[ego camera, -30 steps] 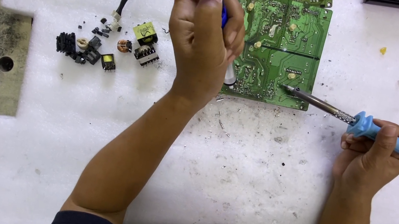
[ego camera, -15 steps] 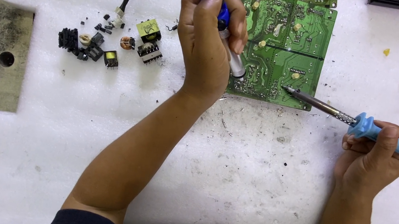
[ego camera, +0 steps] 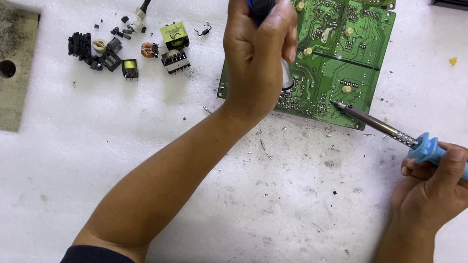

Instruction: Desoldering electronic components from a printed circuit board using a soldering iron and a desoldering pump.

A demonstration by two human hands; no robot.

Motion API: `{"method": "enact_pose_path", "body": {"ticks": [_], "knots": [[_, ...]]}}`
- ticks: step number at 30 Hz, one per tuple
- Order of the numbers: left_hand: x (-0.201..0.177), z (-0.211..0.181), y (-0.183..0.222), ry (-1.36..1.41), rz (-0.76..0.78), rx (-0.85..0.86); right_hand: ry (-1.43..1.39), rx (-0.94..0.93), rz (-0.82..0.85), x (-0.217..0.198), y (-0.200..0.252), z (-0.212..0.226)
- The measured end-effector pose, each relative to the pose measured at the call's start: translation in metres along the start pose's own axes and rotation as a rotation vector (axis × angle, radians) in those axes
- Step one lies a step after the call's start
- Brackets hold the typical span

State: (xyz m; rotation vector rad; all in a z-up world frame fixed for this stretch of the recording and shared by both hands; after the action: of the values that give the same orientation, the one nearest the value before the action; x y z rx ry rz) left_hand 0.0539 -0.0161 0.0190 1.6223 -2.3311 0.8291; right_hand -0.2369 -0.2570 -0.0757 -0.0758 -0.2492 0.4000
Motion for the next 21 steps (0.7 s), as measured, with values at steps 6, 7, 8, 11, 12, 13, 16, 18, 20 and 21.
{"method": "enact_pose_path", "body": {"ticks": [6,7,8,11,12,13,16,18,20,21], "knots": [[0.008,0.004,0.005,-0.132,0.085,0.096,0.094,-0.155,0.05,0.004,0.005,0.018],[0.01,0.006,0.007,-0.135,0.128,0.094,0.126,-0.196,0.045,0.005,0.006,0.024],[0.009,0.004,0.007,-0.133,0.125,0.094,0.128,-0.197,0.048,0.006,0.006,0.029],[0.012,0.005,0.006,-0.314,0.17,0.075,0.238,-0.249,0.081,0.012,0.006,0.046],[0.012,0.007,0.005,-0.423,0.16,0.044,0.261,-0.268,0.11,0.017,0.006,0.052],[0.011,0.01,0.003,-0.532,0.15,0.013,0.284,-0.287,0.139,0.022,0.006,0.059],[0.009,0.021,0.001,-0.391,0.13,-0.143,0.331,-0.308,0.211,0.034,0.004,0.071],[0.011,0.015,0.004,-0.332,0.113,-0.136,0.375,-0.326,0.234,0.04,0.003,0.078],[0.011,0.016,0.007,-0.274,0.096,-0.13,0.417,-0.341,0.259,0.045,0.001,0.082],[0.011,0.019,0.009,-0.208,0.086,-0.11,0.424,-0.353,0.279,0.045,0.001,0.083]]}}
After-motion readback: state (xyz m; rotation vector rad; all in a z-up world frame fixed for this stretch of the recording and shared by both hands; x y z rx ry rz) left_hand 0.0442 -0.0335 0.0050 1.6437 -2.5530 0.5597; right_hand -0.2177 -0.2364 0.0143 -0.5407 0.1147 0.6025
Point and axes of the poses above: each hand's wrist, its own y-axis away from the middle knuckle, its own x-axis out of the palm, z = x × y, the point moved 6 cm from there along -y, towards the middle knuckle, and after that the axes turned 7 degrees about -y, right-handed, at the moved point
